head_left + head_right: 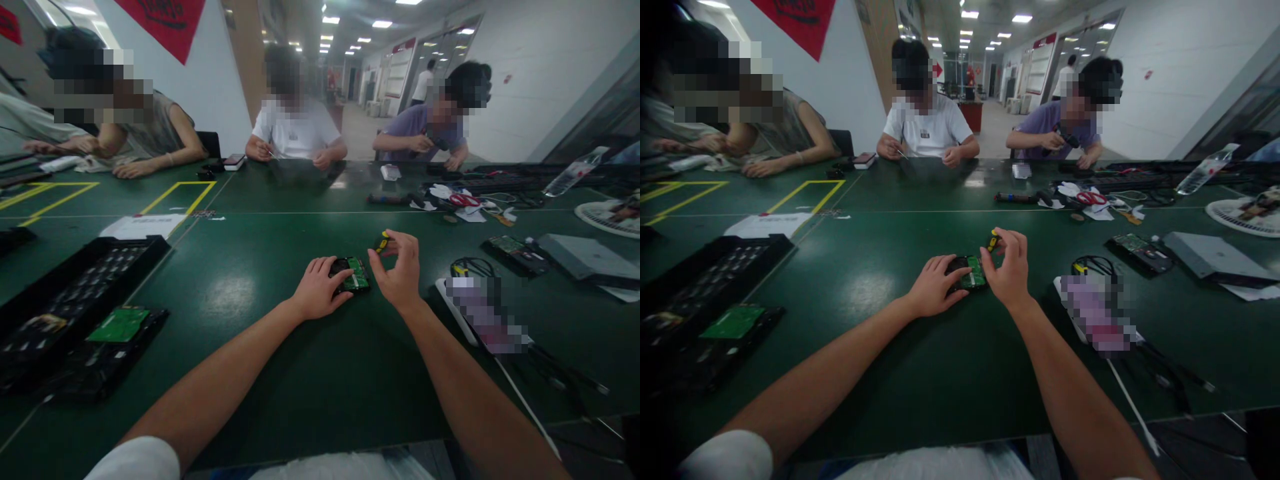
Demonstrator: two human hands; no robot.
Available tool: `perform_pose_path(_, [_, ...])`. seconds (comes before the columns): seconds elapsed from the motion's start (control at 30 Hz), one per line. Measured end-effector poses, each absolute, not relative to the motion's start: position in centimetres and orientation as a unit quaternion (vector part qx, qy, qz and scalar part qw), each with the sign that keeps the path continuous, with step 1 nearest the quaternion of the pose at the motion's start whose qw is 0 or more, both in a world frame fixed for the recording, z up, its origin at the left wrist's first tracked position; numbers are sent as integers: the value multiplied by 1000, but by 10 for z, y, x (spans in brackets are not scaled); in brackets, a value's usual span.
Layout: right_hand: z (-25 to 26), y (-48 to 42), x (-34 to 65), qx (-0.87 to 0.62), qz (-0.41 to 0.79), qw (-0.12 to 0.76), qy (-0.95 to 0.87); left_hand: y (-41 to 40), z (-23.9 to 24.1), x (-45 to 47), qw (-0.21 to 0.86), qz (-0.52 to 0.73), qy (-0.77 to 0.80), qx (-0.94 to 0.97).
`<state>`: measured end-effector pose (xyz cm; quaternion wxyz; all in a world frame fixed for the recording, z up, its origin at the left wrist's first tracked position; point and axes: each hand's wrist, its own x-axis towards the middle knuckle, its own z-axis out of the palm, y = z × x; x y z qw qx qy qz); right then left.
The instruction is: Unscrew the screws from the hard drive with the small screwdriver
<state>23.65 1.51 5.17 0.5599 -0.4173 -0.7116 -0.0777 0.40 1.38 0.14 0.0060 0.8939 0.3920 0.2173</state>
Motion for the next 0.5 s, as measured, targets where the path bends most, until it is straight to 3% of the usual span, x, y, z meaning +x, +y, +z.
perform_pose_path(0.5, [53, 15, 237, -407, -69, 563, -716, 13, 2, 4, 17, 224, 392, 892])
